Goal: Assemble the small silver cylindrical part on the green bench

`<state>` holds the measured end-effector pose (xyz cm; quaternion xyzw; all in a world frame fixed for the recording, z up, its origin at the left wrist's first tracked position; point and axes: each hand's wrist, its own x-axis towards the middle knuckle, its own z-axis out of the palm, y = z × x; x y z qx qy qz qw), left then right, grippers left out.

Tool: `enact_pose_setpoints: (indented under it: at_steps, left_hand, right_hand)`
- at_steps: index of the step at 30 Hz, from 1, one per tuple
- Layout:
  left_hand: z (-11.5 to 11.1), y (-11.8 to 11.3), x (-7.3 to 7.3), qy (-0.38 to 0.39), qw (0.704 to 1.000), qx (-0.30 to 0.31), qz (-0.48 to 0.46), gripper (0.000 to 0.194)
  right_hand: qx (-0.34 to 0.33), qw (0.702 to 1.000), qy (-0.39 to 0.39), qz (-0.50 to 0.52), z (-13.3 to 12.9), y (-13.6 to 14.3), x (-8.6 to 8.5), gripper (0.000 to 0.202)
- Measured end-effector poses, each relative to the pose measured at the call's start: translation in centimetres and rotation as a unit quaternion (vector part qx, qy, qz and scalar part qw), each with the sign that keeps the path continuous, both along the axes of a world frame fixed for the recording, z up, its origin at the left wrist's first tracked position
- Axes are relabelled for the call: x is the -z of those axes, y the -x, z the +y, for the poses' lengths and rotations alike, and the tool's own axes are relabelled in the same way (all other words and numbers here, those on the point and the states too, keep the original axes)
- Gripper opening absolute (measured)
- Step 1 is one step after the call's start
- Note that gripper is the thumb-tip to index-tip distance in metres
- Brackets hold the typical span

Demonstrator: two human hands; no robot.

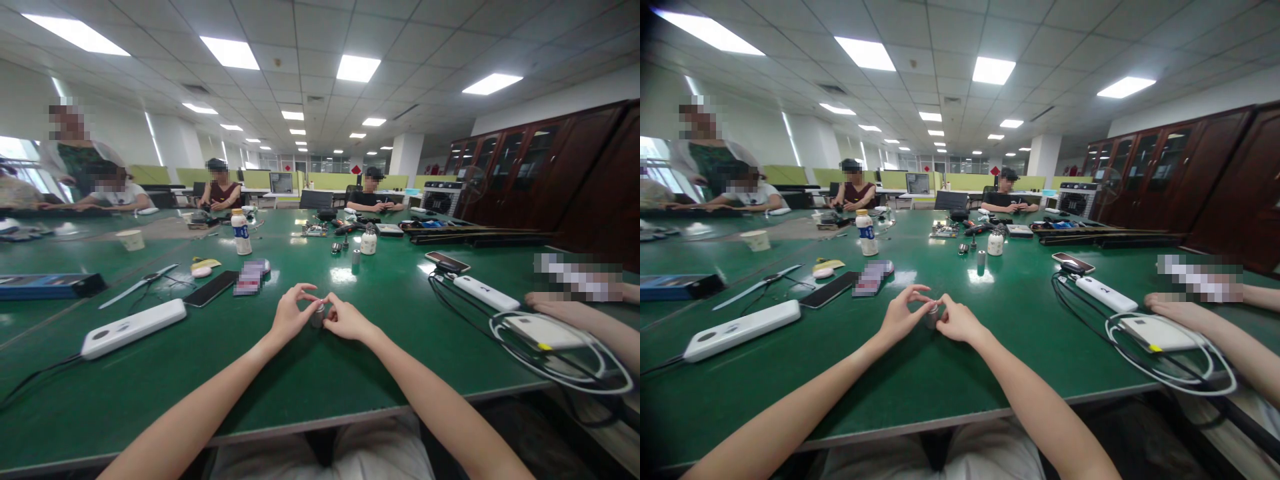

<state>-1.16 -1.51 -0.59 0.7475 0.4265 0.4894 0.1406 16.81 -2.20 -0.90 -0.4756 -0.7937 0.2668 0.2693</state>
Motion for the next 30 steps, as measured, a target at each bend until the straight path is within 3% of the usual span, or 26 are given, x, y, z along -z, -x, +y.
enact_pose_setpoints:
  at_steps: [12,20,30]
  left_hand:
    - [-0.50,-0.31,-0.37,0.007,0.999,0.037,0.005,0.027]
    - [-0.52,-0.29,-0.50,-0.018,0.998,-0.027,0.054,0.026]
    - [-0.29,-0.22,-0.43,-0.006,0.999,-0.013,0.037,0.027]
  right_hand:
    - [0.000,1.000,-0.005,-0.004,0.12,-0.02,0.15,0.036]
    - [-0.004,1.000,-0.006,0.005,0.14,-0.03,0.27,0.039]
    - [-0.006,1.000,-0.006,0.004,0.03,-0.05,0.06,0.036]
